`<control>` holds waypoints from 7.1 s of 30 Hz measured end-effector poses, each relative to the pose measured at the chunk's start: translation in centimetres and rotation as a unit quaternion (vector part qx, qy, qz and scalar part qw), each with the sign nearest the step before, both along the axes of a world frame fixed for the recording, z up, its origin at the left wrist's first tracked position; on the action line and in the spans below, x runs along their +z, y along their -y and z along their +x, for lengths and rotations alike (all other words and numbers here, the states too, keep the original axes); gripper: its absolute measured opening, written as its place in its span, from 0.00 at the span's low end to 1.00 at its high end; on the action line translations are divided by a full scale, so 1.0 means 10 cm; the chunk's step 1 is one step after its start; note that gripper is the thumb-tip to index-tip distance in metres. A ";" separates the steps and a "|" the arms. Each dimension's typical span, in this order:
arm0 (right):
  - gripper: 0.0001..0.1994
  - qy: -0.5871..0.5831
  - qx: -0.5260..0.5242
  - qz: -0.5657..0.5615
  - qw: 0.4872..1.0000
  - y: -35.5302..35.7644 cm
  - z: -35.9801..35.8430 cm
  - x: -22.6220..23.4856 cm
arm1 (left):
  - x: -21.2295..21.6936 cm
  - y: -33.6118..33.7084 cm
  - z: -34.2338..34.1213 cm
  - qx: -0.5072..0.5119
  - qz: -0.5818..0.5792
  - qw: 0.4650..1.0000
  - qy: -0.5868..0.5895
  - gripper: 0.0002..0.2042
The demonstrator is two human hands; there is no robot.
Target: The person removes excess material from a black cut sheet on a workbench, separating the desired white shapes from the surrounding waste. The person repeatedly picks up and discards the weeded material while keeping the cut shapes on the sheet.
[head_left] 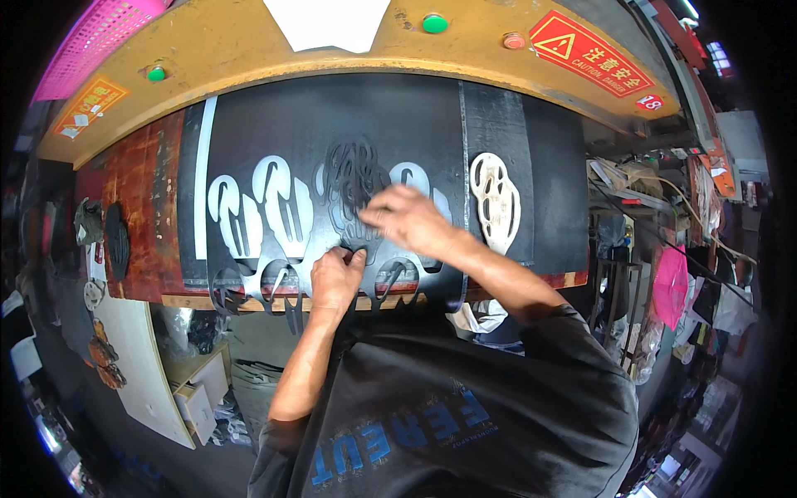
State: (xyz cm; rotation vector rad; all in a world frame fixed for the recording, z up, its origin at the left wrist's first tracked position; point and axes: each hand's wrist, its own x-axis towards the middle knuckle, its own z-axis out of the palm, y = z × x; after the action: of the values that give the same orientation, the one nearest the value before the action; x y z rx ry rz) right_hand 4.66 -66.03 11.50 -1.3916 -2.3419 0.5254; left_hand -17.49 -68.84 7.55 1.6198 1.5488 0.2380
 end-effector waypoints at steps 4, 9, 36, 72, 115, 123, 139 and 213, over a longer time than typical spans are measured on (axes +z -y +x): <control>0.23 -0.012 0.025 0.037 0.999 0.31 -0.05 -0.44 | -0.02 -0.08 0.01 0.132 -0.249 0.938 0.199 0.14; 0.22 -0.019 0.030 0.049 0.998 0.29 -0.04 -0.51 | -0.04 -0.20 -0.04 0.150 -0.334 0.841 0.397 0.10; 0.17 -0.317 -0.232 -0.057 0.918 0.20 0.17 -0.66 | 0.11 0.33 0.25 -0.082 0.166 0.977 -0.107 0.35; 0.24 -0.586 -0.231 -0.091 0.771 -0.61 -0.41 0.56 | 0.15 0.08 -1.15 0.068 0.025 0.988 0.139 0.13; 0.18 -0.388 0.069 -0.335 0.856 -2.19 -5.07 0.45 | -0.23 -0.10 -4.02 0.273 -0.022 0.896 0.351 0.12; 0.18 -0.455 0.126 -0.131 0.872 -3.11 -5.91 0.86 | -0.36 0.20 -4.26 0.374 0.001 0.840 0.394 0.12; 0.24 -0.055 0.215 0.108 0.969 -2.47 -7.19 -1.15 | -0.50 0.43 -4.58 0.471 -0.082 0.789 0.385 0.13; 0.31 -0.451 -0.325 -0.432 0.711 0.65 -0.33 -0.40 | -0.21 0.09 -0.19 0.239 -0.428 0.673 0.554 0.12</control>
State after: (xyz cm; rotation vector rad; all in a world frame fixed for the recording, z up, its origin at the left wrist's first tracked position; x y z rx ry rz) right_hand 1.39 -72.51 7.50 -1.5919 -0.6911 1.6913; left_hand -19.36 -69.77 5.47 0.1068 0.7801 0.5422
